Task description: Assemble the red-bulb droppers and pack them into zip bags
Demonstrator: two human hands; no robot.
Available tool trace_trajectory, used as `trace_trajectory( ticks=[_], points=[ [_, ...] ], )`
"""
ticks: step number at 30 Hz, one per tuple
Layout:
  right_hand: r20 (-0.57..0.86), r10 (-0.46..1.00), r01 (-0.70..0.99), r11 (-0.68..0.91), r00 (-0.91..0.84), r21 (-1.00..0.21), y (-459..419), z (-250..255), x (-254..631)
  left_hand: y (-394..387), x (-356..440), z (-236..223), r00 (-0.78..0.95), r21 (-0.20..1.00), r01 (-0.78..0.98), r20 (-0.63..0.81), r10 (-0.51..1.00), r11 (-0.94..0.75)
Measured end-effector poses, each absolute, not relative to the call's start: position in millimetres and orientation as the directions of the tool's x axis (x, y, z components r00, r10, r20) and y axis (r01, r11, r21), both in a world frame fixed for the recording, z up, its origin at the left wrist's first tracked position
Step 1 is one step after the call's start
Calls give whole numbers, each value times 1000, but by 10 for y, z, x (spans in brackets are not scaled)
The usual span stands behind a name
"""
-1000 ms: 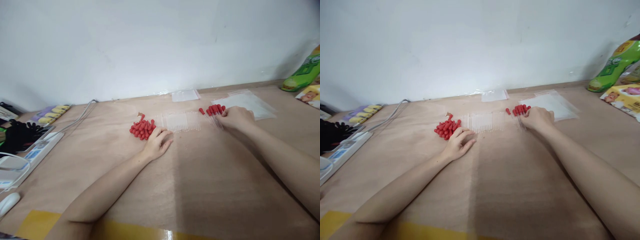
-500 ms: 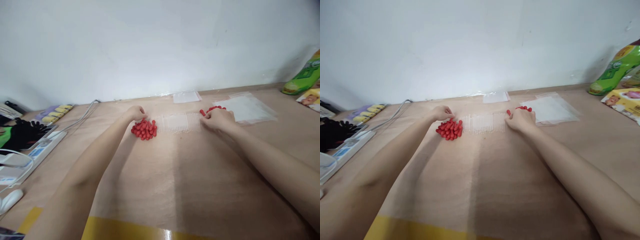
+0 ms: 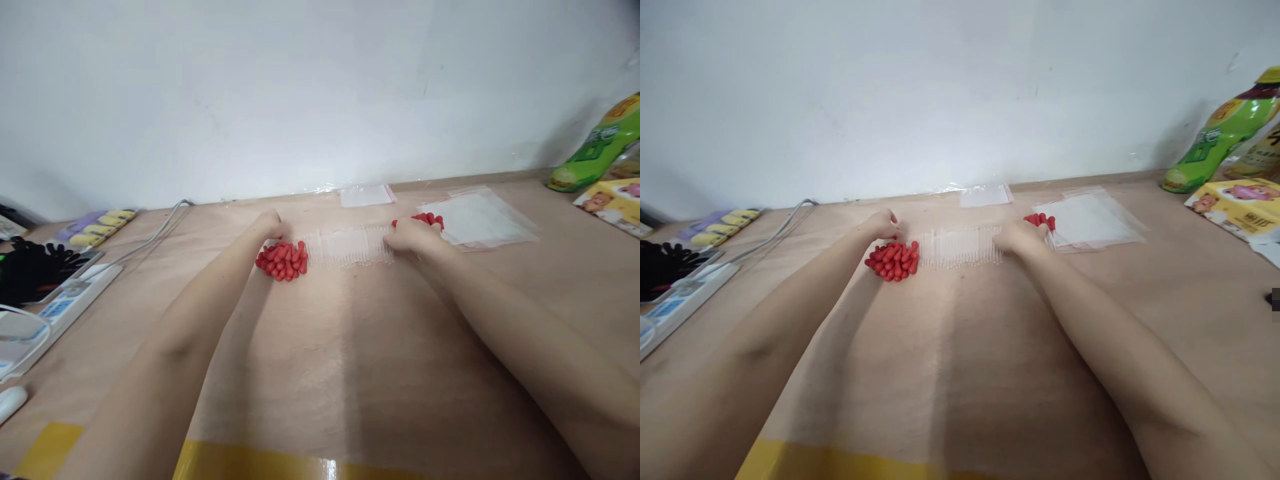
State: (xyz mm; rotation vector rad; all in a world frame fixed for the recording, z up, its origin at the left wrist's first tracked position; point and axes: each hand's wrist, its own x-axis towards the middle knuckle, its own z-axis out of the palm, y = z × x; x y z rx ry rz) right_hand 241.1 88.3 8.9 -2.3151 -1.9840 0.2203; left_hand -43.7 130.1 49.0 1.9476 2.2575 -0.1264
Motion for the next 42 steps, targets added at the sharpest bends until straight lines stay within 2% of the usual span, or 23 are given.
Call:
trace_trajectory(
  ticks=[1,3,5,6,8,11,15,17,20,26,33,42],
  points=[
    [-35,991,976,-136,132,-170,886,84,2414,1276,-432,490,-137,78,986,-105,985,146],
    [1,994,974,-103,105,-201,883,83,2427,1171,-376,490,-79,242,969,112,991,50],
    [21,995,968,-89,96,-234,857,103,2445,977,-266,478,37,446,867,384,923,-221],
    [27,996,965,-71,81,-252,832,122,2455,847,-198,460,97,500,787,478,873,-362],
    [48,998,959,-14,29,-284,752,164,2478,548,-58,392,198,522,664,568,799,-535],
    [168,985,937,104,-49,-334,571,181,2507,129,104,205,313,558,576,525,791,-598],
    [374,888,789,424,-267,-443,314,14,2506,-101,204,-93,318,743,425,411,854,-516],
    [463,805,703,570,-372,-426,211,-119,2487,-89,224,-197,313,817,358,350,883,-451],
    [568,707,643,674,-421,-363,94,-278,2447,-38,228,-264,303,862,321,299,905,-393],
    [577,653,609,731,-491,-308,-52,-290,2396,-36,200,-255,277,833,339,355,893,-437],
    [558,655,606,733,-509,-308,-91,-264,2384,-19,191,-308,319,846,311,337,886,-434],
    [511,661,574,743,-549,-343,-82,-257,2391,-36,201,-283,320,798,420,316,893,-432]
  ],
)
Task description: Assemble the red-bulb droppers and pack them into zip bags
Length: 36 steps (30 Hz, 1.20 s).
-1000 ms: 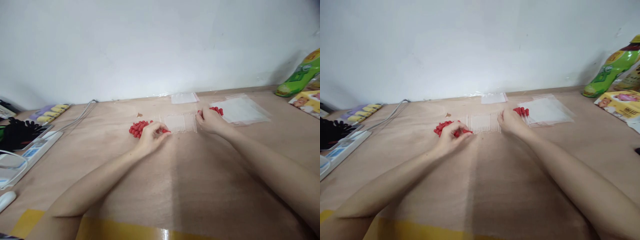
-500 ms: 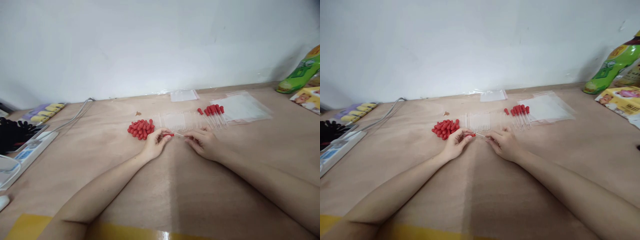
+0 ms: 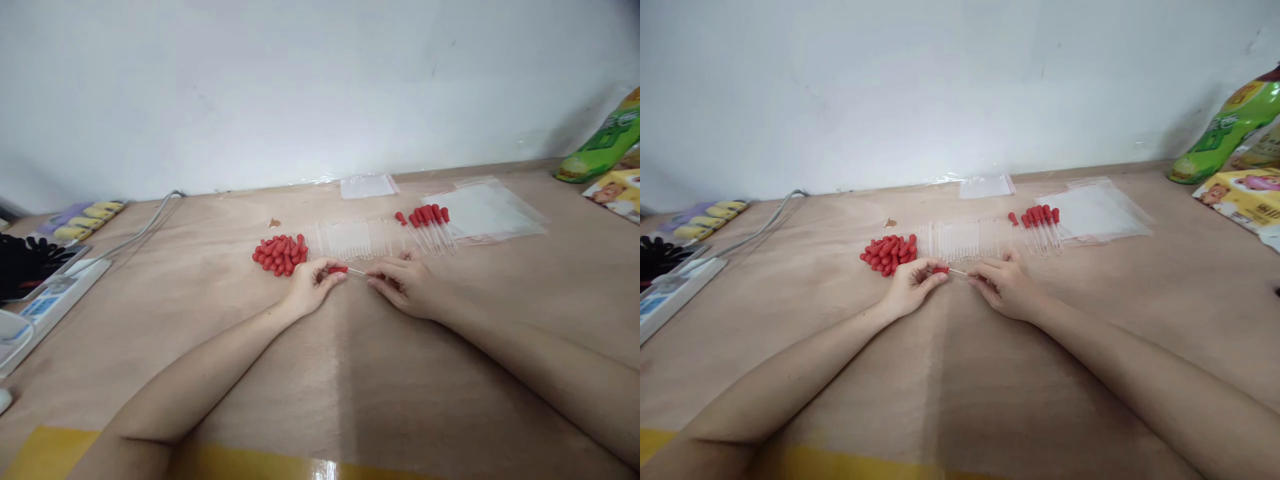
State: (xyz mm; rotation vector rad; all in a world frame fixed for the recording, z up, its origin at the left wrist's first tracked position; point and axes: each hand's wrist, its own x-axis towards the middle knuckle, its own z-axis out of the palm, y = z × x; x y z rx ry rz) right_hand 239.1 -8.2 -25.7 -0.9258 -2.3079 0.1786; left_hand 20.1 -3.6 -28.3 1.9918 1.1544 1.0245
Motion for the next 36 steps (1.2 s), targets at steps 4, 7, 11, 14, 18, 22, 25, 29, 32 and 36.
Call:
trace_trajectory(
  ticks=[4,7,11,14,18,22,25,29,32,36],
  points=[
    [485,649,542,759,-586,-361,-63,-231,2415,-59,201,-249,348,751,445,357,867,-487],
    [448,659,539,752,-604,-380,-41,-208,2439,-84,193,-210,413,697,462,378,829,-548],
    [425,668,565,744,-611,-357,-35,-175,2447,-115,194,-172,499,666,463,349,793,-585],
    [441,671,601,737,-597,-308,-50,-175,2429,-122,200,-174,505,647,498,325,799,-578],
    [483,653,615,744,-584,-262,-71,-206,2395,-115,205,-179,491,617,526,343,801,-586],
    [463,662,614,739,-589,-277,-80,-216,2358,-109,206,-172,501,604,511,369,783,-611],
    [423,681,617,727,-598,-301,-86,-203,2324,-107,205,-176,517,590,498,387,764,-636],
    [372,703,614,710,-606,-345,-95,-190,2288,-102,206,-189,520,581,483,412,748,-655],
    [342,716,617,698,-609,-363,-89,-185,2278,-82,209,-183,538,554,473,435,722,-686],
    [312,742,642,670,-594,-371,-72,-143,2266,-31,212,-165,555,494,459,490,672,-739]
  ],
)
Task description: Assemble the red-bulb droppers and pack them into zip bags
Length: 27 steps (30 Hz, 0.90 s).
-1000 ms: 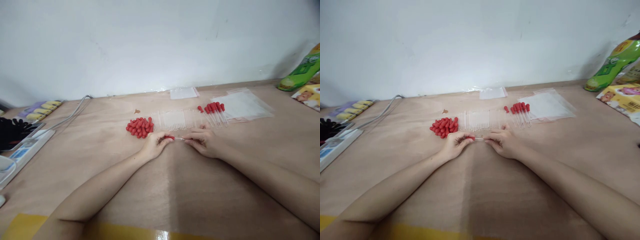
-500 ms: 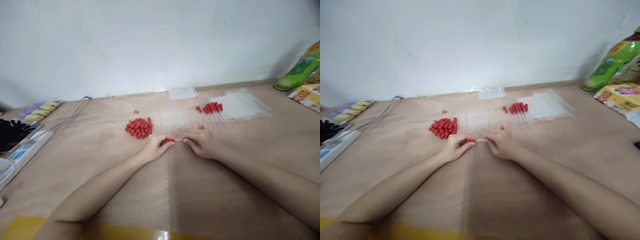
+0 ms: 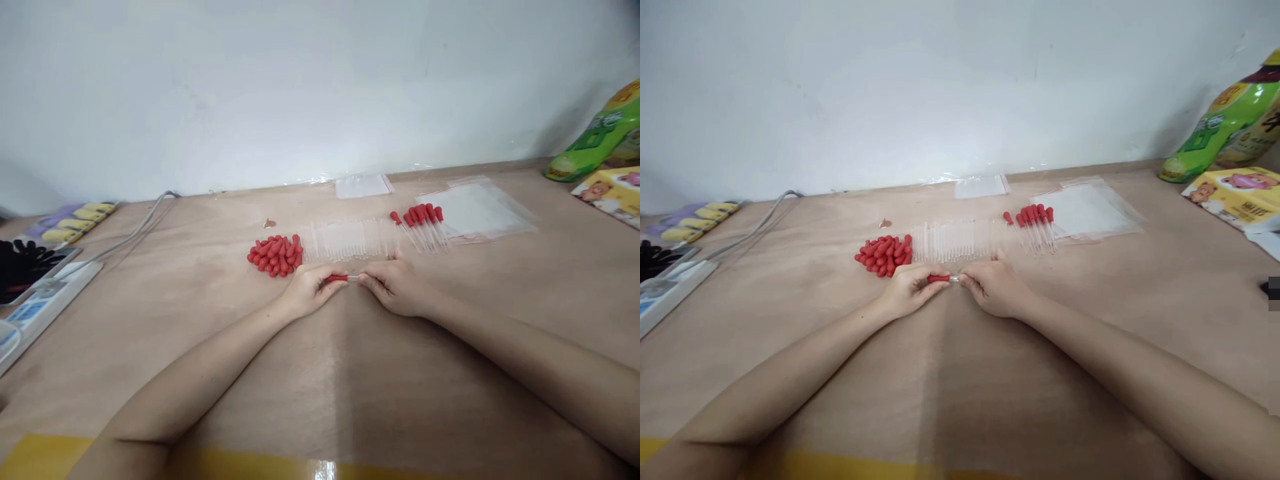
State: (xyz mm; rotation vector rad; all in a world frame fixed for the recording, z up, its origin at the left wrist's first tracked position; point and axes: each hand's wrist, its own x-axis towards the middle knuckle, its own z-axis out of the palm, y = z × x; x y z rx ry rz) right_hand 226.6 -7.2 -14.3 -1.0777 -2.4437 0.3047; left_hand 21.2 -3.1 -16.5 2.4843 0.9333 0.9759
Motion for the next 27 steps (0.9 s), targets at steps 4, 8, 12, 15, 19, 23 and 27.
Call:
trace_trajectory(
  ticks=[4,8,12,15,19,23,27],
  points=[
    [327,727,663,686,-604,-302,-82,-47,2262,-6,204,-184,545,399,471,569,616,-786],
    [338,795,730,601,-504,-325,-22,72,2367,-23,179,-218,431,323,574,663,612,-753],
    [296,952,843,223,-80,-489,249,210,2654,-30,160,-216,429,317,580,664,613,-750],
    [238,954,880,-53,185,-471,492,257,2928,-25,157,-209,474,325,569,621,624,-756],
    [247,925,908,-182,288,-378,661,169,3210,-16,155,-214,490,338,566,595,637,-752],
    [175,948,916,-192,266,-351,655,63,3304,-14,154,-222,510,346,566,565,648,-748],
    [97,954,912,-236,283,-336,642,49,3281,-24,148,-219,511,353,577,548,662,-737]
  ],
)
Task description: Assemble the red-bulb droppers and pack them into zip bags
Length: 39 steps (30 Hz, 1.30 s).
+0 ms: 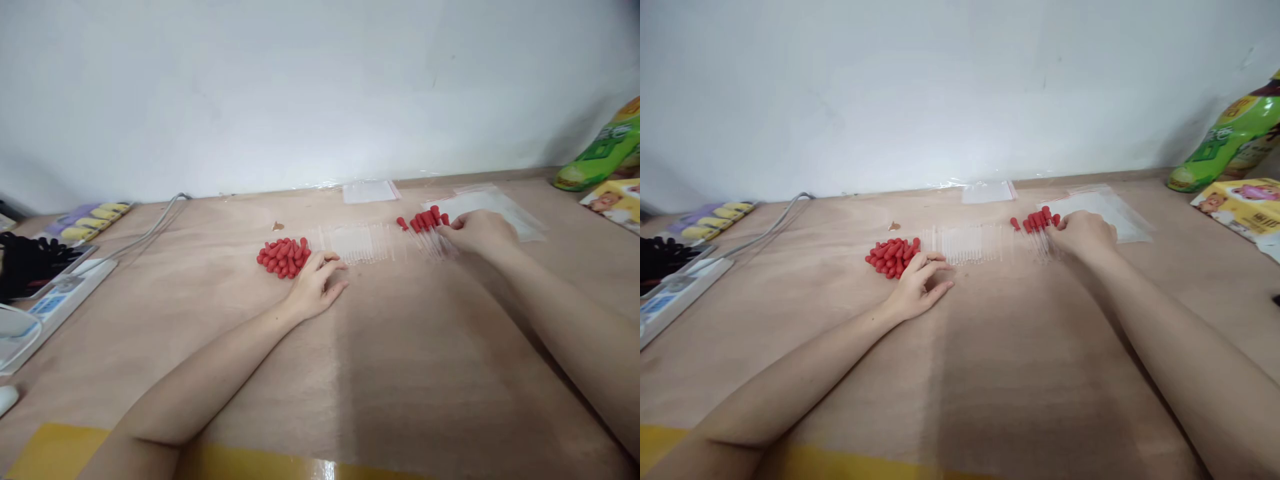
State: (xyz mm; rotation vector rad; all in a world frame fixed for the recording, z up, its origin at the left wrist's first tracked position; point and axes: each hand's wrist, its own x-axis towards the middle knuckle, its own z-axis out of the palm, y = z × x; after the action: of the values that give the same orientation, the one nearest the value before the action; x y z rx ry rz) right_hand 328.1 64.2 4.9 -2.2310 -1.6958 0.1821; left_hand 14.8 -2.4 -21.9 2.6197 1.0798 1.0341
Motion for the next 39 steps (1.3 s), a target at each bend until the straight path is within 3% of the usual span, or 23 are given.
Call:
trace_trajectory(
  ticks=[4,10,14,18,20,23,26,28,34,39],
  points=[
    [127,949,920,-238,288,-310,649,68,3228,-21,130,-223,511,345,582,550,661,-736],
    [160,975,925,-86,155,-369,534,100,2894,-31,154,-241,503,333,594,557,661,-732],
    [94,994,970,-36,60,-240,489,90,2642,-62,146,-148,418,319,666,590,691,-674],
    [111,993,991,-31,46,-128,573,15,2574,91,-41,91,176,345,817,614,769,-462],
    [164,985,995,-37,52,-94,637,-34,2582,249,-174,232,61,351,884,568,821,-308],
    [172,984,998,-36,45,-55,697,-59,2593,482,-306,403,24,293,943,407,913,-155],
    [135,989,997,-52,58,-54,659,-7,2589,597,-305,475,119,230,957,244,962,-177],
    [140,989,998,-49,55,-47,574,32,2591,606,-263,467,179,173,960,228,957,-220],
    [436,890,991,133,-133,32,180,-84,2681,560,-186,378,184,98,973,218,958,-209],
    [489,836,967,240,-250,85,3,-237,2732,589,-189,359,134,149,974,216,967,-168]
  ],
)
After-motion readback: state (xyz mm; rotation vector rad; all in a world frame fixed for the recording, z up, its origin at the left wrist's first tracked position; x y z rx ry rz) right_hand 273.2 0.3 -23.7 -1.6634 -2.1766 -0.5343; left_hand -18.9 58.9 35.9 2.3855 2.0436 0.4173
